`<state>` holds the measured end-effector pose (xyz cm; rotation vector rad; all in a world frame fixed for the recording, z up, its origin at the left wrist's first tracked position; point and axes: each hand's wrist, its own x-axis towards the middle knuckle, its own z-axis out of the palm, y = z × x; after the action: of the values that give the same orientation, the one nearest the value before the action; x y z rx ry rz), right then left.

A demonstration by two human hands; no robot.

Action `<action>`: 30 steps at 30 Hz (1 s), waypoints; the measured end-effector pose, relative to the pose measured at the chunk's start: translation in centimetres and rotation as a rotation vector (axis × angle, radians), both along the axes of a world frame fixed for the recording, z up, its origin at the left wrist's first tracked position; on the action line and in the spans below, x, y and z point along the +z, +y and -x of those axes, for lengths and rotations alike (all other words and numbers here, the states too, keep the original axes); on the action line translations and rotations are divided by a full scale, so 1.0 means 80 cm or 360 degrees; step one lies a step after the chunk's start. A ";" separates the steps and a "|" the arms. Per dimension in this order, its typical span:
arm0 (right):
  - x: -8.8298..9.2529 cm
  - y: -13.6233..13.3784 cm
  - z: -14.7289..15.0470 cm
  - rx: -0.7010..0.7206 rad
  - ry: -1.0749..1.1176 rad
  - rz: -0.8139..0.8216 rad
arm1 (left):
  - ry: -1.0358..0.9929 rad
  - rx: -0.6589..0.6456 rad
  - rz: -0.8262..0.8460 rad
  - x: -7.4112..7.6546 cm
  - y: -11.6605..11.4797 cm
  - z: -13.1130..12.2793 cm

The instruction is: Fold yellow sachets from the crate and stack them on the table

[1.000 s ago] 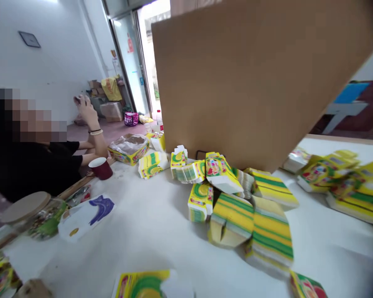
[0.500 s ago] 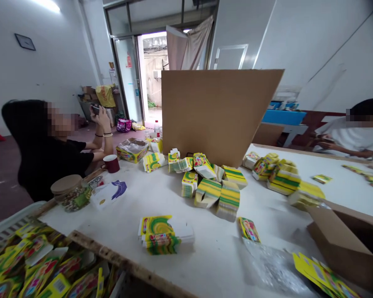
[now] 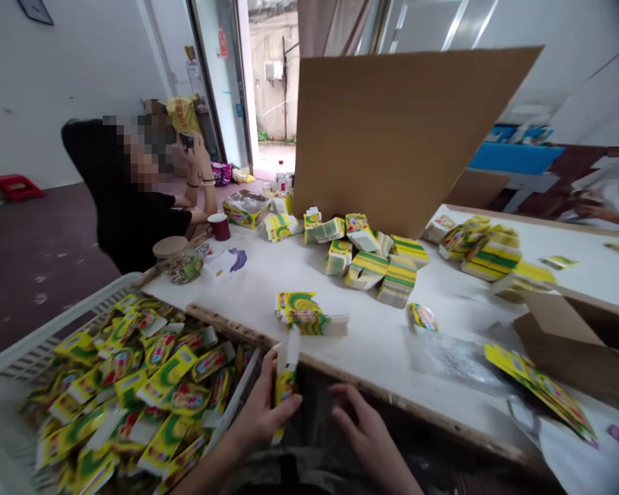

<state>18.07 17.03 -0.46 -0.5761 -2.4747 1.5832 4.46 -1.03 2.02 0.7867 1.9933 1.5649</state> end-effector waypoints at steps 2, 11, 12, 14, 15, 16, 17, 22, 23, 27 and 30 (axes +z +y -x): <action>0.016 -0.010 0.013 -0.0093 0.0185 0.0162 | 0.0088 -0.0093 0.0045 0.004 0.010 -0.008; 0.012 -0.056 0.063 -0.0223 0.0211 0.1024 | 0.0594 -0.0072 0.0305 -0.016 0.016 -0.024; 0.010 -0.057 0.065 -0.0194 0.0191 0.1135 | 0.0608 -0.0078 0.0334 -0.017 0.016 -0.025; 0.006 -0.056 0.065 -0.0108 0.0157 0.1281 | 0.0591 -0.0109 0.0369 -0.016 0.018 -0.025; 0.002 -0.054 0.064 -0.0074 0.0150 0.1270 | 0.0577 -0.0125 0.0383 -0.016 0.019 -0.024; -0.001 -0.052 0.063 -0.0061 0.0160 0.1191 | 0.0558 -0.0143 0.0396 -0.016 0.020 -0.022; -0.005 -0.049 0.062 -0.0063 0.0189 0.1052 | 0.0527 -0.0168 0.0410 -0.016 0.022 -0.020; -0.021 -0.039 0.056 0.0172 0.0443 0.0181 | 0.0364 -0.0236 0.0374 -0.024 0.037 -0.005; -0.022 -0.037 0.055 0.0235 0.0463 0.0063 | 0.0367 -0.0222 0.0343 -0.025 0.042 -0.003; -0.016 -0.023 0.057 0.0254 0.0508 -0.0147 | 0.0345 -0.0145 0.0271 -0.016 0.054 0.001; -0.009 -0.010 0.058 0.0398 0.0482 -0.0202 | 0.0324 -0.0082 0.0276 -0.001 0.055 0.004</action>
<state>13.40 16.26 -1.21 -0.0042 -2.4601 1.4493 4.11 3.36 1.94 0.9504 2.1992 1.3063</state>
